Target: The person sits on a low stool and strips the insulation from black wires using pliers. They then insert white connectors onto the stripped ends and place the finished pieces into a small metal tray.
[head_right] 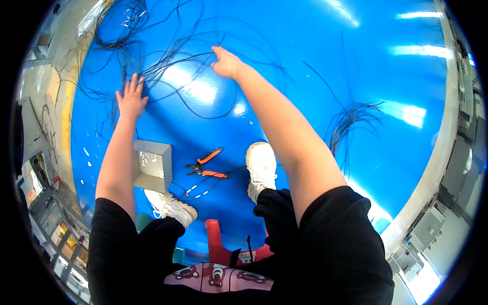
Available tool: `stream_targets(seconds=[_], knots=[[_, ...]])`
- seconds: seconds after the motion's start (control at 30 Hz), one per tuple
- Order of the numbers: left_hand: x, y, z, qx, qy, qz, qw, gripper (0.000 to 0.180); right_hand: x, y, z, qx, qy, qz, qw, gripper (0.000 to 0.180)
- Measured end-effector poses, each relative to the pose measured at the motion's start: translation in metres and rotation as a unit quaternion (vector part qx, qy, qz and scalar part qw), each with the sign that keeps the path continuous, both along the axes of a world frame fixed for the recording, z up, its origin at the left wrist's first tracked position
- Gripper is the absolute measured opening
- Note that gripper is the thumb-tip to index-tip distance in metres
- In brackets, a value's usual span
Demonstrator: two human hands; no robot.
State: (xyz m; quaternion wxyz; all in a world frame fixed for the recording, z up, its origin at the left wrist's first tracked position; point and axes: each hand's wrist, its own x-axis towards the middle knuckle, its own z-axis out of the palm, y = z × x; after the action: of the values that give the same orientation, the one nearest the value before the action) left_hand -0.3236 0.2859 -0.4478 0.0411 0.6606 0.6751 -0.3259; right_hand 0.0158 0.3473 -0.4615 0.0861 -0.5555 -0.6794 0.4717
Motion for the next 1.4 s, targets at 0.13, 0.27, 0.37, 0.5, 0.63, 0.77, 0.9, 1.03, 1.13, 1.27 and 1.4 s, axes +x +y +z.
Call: stream_targets(seconds=[0.13,0.27,0.37,0.5,0.63,0.77,0.9,1.03,1.13,1.27,1.4], knots=[[-0.054,-0.012,0.025,-0.012,-0.034,0.047,0.998,0.067,0.004,-0.026,-0.016,0.083,0.019,0.022,0.996,0.062],[-0.06,-0.037,0.036,0.183,-0.244,-0.062,0.95,0.035,0.037,-0.077,-0.015,0.211,-0.046,0.001,0.977,0.04],[-0.033,-0.074,0.054,0.16,-0.366,-0.062,0.915,0.025,0.039,-0.123,0.022,0.209,-0.037,0.151,0.965,0.03],[-0.001,-0.126,0.063,0.083,-0.417,-0.086,0.901,0.022,0.014,-0.213,0.047,0.164,-0.013,0.348,0.923,0.023],[0.0,-0.123,0.061,0.122,-0.452,0.061,0.881,0.015,-0.039,-0.258,0.053,0.155,0.03,0.411,0.898,0.023],[-0.052,-0.123,0.024,0.086,-0.412,0.24,0.874,0.015,-0.08,-0.244,0.04,0.127,-0.105,0.448,0.879,0.031],[-0.057,-0.114,0.002,0.004,-0.319,0.206,0.925,0.016,-0.087,-0.251,0.009,0.088,-0.185,0.437,0.876,0.036],[-0.036,-0.109,-0.001,-0.076,-0.231,0.167,0.955,0.015,-0.081,-0.244,0.005,-0.072,-0.103,0.323,0.938,0.032],[-0.031,-0.1,0.012,-0.115,-0.347,0.193,0.911,0.013,-0.07,-0.214,0.007,-0.064,-0.043,0.237,0.968,0.032],[-0.03,-0.101,0.053,-0.159,-0.54,0.234,0.793,0.015,-0.063,-0.174,0.055,-0.225,0.105,0.066,0.966,0.048],[-0.032,-0.104,0.115,-0.211,-0.602,0.324,0.698,0.017,-0.08,-0.141,0.126,-0.426,0.231,0.071,0.872,0.06]])
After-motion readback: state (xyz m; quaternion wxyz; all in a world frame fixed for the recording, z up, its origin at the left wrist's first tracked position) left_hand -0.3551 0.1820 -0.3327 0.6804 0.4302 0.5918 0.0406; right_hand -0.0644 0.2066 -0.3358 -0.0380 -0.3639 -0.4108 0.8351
